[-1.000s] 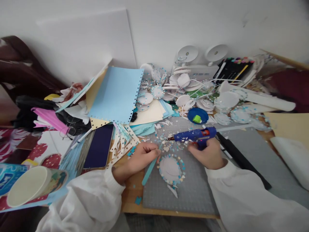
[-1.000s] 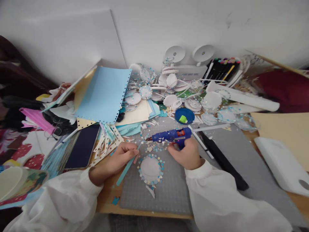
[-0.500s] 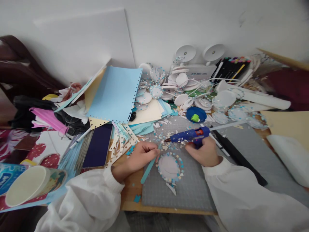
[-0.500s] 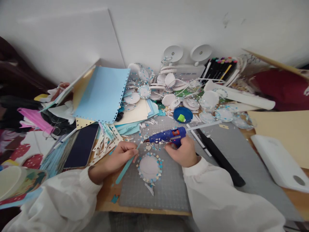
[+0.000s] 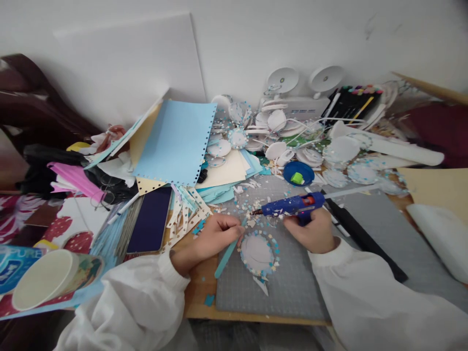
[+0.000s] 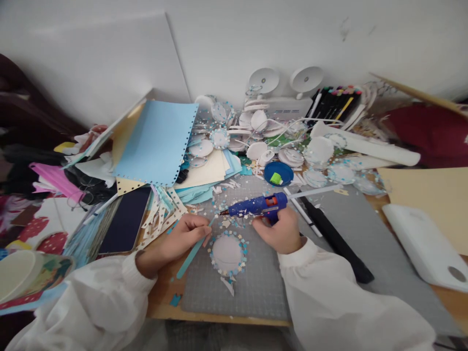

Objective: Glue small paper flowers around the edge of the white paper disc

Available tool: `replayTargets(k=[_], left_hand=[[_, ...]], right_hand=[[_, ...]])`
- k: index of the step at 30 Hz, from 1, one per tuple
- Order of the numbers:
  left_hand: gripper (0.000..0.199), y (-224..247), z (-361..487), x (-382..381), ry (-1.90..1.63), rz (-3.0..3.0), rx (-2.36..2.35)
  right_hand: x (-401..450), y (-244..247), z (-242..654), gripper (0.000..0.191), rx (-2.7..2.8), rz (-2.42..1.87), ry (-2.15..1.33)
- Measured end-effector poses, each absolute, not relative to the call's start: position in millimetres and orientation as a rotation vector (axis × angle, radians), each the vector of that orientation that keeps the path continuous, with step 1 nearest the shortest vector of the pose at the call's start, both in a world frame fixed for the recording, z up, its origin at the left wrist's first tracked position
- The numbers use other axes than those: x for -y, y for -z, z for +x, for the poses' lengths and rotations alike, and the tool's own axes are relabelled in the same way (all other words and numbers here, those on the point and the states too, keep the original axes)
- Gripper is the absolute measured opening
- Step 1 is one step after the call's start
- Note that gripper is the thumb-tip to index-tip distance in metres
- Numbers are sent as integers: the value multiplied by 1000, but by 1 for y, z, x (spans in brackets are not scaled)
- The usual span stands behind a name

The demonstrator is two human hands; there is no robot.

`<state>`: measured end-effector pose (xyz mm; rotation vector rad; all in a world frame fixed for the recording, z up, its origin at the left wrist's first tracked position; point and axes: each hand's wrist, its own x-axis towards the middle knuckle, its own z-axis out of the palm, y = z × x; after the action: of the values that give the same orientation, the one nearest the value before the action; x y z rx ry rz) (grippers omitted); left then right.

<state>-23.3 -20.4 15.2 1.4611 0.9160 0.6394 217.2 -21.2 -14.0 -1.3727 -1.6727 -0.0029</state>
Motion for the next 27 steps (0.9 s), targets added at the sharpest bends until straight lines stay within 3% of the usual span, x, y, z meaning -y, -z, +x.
replayTargets(k=[7, 27], left_hand=[[32, -15, -24, 19, -625, 1513, -926], [31, -13, -25, 20, -597, 1550, -888]], right_hand=[[21, 18, 217, 7, 1682, -1306, 27], [21, 16, 217, 12, 1722, -1291, 83]])
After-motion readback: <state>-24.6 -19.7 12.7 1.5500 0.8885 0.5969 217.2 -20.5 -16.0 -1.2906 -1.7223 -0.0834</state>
